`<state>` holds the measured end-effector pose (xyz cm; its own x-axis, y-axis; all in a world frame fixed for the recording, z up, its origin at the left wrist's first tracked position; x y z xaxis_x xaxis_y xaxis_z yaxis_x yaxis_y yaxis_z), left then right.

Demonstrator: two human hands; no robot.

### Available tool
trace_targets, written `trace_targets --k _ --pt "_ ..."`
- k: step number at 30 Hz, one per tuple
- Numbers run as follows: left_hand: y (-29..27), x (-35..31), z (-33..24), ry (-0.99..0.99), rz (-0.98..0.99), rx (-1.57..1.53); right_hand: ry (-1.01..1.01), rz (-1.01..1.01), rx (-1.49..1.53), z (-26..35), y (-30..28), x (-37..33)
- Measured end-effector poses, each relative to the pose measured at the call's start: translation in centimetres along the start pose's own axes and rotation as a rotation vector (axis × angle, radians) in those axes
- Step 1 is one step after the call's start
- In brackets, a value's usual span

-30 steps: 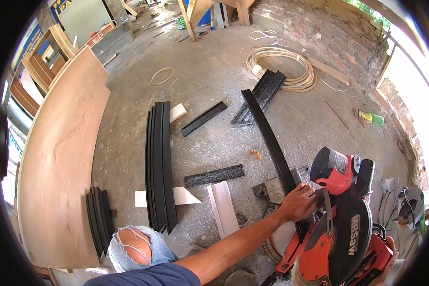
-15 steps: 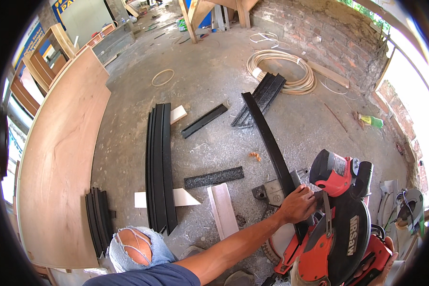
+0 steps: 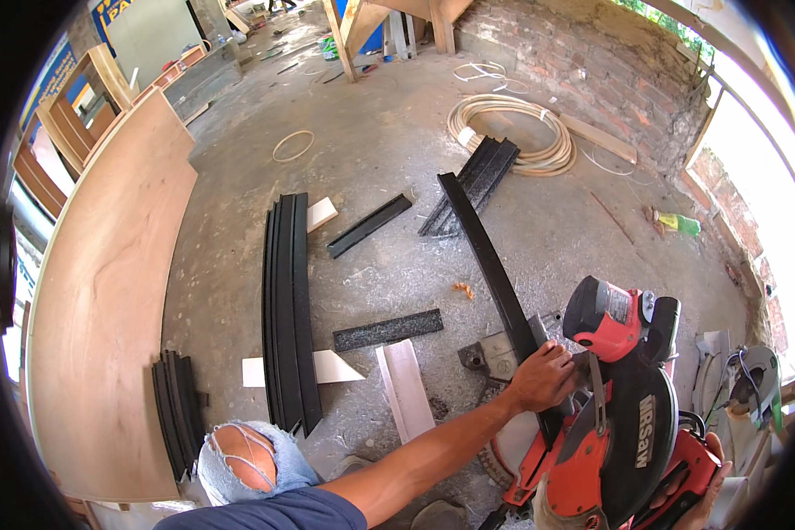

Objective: The person uses a power miter saw to cut a black profile and then picks up the cut piece to show the edge.

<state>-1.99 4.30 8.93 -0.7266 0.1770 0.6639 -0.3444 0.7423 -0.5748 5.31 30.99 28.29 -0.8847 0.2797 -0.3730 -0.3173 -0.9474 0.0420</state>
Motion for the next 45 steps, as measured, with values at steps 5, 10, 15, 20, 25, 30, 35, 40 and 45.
trace_targets --k 5,10,15,20,25,30,35,40,45 --pt "-0.2 0.2 -0.3 0.014 0.019 0.019 0.007 -0.001 0.006 0.0 -0.2 0.0" --pt "-0.6 0.3 -0.5 0.043 -0.012 0.026 0.013 -0.005 0.008 -0.2 -0.4 0.3" --pt "-0.6 0.3 -0.4 0.035 -0.021 0.008 0.009 -0.007 0.004 -0.1 -0.3 0.3" --pt "-0.5 0.3 -0.4 0.04 -0.012 0.03 0.007 -0.008 0.009 -0.1 -0.3 0.1" --pt "-0.7 0.4 -0.6 0.052 -0.02 0.037 0.006 -0.01 0.013 -0.1 -0.5 0.2" --pt "-0.5 0.4 -0.5 0.036 0.001 0.017 0.008 -0.009 0.018 -0.3 -0.6 0.2" --pt "-0.6 0.4 -0.5 0.037 -0.008 0.017 0.009 -0.009 0.022 -0.2 -0.7 0.4" --pt "-0.6 0.4 -0.5 0.041 -0.006 0.022 0.009 -0.007 0.028 -0.4 -0.8 0.4" --pt "-0.5 0.4 -0.5 0.033 -0.004 0.011 0.009 -0.002 0.033 -0.3 -0.8 0.5"
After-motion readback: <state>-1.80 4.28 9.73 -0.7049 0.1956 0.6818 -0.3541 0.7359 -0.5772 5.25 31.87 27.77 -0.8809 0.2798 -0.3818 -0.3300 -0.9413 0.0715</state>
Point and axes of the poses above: each hand's wrist, its own x-axis towards the middle knuckle, its own y-axis out of the palm, z = x × y, the point moved 9 cm from there along x, towards the middle knuckle, and after that the axes turned 10 degrees about y, right-handed, at the moved point
